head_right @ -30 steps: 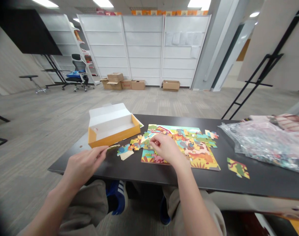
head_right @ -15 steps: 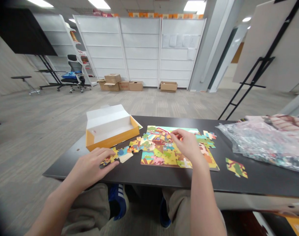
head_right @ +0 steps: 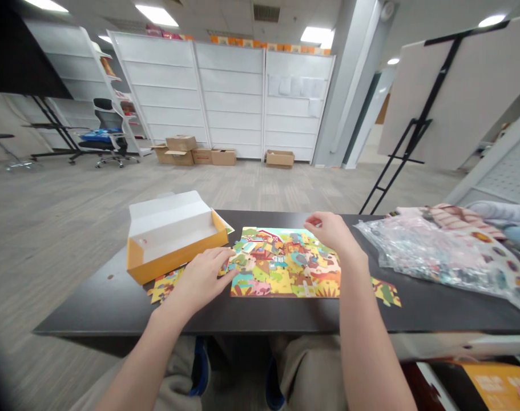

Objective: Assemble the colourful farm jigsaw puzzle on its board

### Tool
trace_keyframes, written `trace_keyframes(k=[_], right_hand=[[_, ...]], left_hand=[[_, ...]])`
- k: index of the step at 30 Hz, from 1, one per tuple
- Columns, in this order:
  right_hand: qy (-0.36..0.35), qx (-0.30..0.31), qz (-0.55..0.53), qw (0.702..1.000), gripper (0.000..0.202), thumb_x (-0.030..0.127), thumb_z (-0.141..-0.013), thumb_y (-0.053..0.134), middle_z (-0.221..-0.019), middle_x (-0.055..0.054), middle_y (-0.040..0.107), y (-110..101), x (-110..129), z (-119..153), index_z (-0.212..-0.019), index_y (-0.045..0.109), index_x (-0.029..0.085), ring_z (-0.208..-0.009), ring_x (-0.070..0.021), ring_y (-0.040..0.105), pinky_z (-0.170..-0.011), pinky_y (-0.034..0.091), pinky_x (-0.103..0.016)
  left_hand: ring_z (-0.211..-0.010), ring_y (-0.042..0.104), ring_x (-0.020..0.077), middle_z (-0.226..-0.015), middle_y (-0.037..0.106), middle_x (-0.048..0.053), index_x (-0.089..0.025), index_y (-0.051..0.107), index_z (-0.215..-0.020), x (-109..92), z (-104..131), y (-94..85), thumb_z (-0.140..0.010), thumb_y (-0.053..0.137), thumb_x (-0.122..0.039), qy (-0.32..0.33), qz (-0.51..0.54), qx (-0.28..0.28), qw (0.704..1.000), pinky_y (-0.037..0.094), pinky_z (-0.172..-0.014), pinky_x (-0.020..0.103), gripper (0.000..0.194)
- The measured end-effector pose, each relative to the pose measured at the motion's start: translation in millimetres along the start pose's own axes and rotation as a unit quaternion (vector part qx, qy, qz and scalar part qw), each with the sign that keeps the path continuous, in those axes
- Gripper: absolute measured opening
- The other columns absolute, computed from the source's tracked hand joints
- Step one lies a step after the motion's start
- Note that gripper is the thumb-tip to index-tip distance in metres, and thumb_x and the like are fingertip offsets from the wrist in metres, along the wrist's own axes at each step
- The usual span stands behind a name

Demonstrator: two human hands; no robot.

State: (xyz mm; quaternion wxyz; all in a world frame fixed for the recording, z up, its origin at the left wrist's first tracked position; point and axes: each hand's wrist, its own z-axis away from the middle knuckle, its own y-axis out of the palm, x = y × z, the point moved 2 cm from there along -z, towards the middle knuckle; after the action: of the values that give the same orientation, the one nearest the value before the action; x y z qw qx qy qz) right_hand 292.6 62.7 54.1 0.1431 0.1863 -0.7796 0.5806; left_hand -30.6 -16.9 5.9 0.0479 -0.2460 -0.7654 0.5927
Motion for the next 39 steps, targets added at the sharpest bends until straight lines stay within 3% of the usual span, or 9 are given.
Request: trace_keyframes(k=[5,8,16,21,26,31,35,39], right_hand=[[0.162,-0.005,0.072,0.984,0.027,0.041,-0.081,0.063,-0.087,-0.010,0.078,14,-21,-16,-0.089,0.078,0.020,-0.082,-0.0248,0.072,-0.068,0.049,-0.030],[0.192,0.029,0.063,0.979,0.031,0.046,-0.079,0.066,-0.090,-0.012,0.079,25,-27,-11,-0.088,0.078,0.019,-0.086,-0.0273,0.073,-0.067,0.049,-0.030],[0.127,0.034,0.023,0.991,0.027,0.043,-0.079,0.068,-0.093,-0.011,0.078,29,-10,7,-0.088,0.076,0.019,-0.082,-0.0251,0.073,-0.066,0.049,-0.030],[0.123,0.119,0.007,0.985,0.018,0.039,-0.075,0.071,-0.079,-0.008,0.077,40,-5,11,-0.073,0.074,0.021,-0.068,-0.0211,0.070,-0.058,0.046,-0.028],[0.110,0.176,0.030,0.978,0.020,0.031,-0.084,0.062,-0.069,-0.005,0.074,48,-6,11,-0.071,0.074,0.021,-0.067,-0.0187,0.068,-0.056,0.041,-0.025],[0.111,0.141,0.039,0.983,0.020,0.018,-0.084,0.058,-0.081,-0.006,0.077,45,-13,11,-0.086,0.078,0.019,-0.077,-0.0190,0.069,-0.063,0.043,-0.024],[0.133,0.115,0.007,0.984,0.020,0.027,-0.085,0.062,-0.093,-0.008,0.077,32,-17,21,-0.094,0.076,0.017,-0.076,-0.0189,0.070,-0.061,0.045,-0.024],[0.137,0.154,-0.025,0.978,0.019,0.034,-0.079,0.073,-0.092,-0.009,0.077,29,-17,31,-0.087,0.073,0.017,-0.076,-0.0193,0.070,-0.060,0.046,-0.024]], left_hand=[[-0.108,0.064,0.0267,-0.117,0.070,0.010,-0.021,0.066,-0.113,-2,-10,3.1,-0.097,0.053,-0.035,-0.037,-0.022,-0.005,0.999,0.049,-0.091,0.039,0.025],[-0.106,0.065,0.0263,-0.116,0.071,0.009,-0.022,0.066,-0.112,-1,-11,3.0,-0.097,0.053,-0.034,-0.053,-0.026,-0.015,0.998,0.050,-0.089,0.039,0.023],[-0.106,0.065,0.0266,-0.118,0.071,0.008,-0.023,0.066,-0.112,4,0,3.2,-0.097,0.053,-0.033,-0.033,-0.033,-0.045,0.998,0.051,-0.090,0.039,0.022],[-0.105,0.066,0.0249,-0.115,0.072,0.007,-0.024,0.066,-0.107,11,6,1.1,-0.099,0.048,-0.033,-0.048,-0.051,-0.048,0.996,0.051,-0.087,0.036,0.022],[-0.099,0.068,0.0238,-0.108,0.074,0.006,-0.023,0.067,-0.102,11,8,-1.7,-0.100,0.047,-0.034,-0.045,-0.051,-0.063,0.996,0.051,-0.083,0.035,0.023],[-0.096,0.069,0.0227,-0.106,0.075,0.006,-0.022,0.069,-0.100,11,12,-2.5,-0.099,0.048,-0.033,-0.021,-0.049,-0.095,0.994,0.052,-0.081,0.033,0.023],[-0.095,0.070,0.0227,-0.107,0.076,0.005,-0.023,0.069,-0.101,12,14,-2.8,-0.099,0.049,-0.033,-0.008,-0.046,-0.103,0.994,0.052,-0.081,0.033,0.023],[-0.095,0.070,0.0240,-0.108,0.075,0.005,-0.022,0.069,-0.101,12,14,-0.6,-0.098,0.050,-0.032,-0.010,-0.043,-0.092,0.995,0.053,-0.083,0.036,0.022]])
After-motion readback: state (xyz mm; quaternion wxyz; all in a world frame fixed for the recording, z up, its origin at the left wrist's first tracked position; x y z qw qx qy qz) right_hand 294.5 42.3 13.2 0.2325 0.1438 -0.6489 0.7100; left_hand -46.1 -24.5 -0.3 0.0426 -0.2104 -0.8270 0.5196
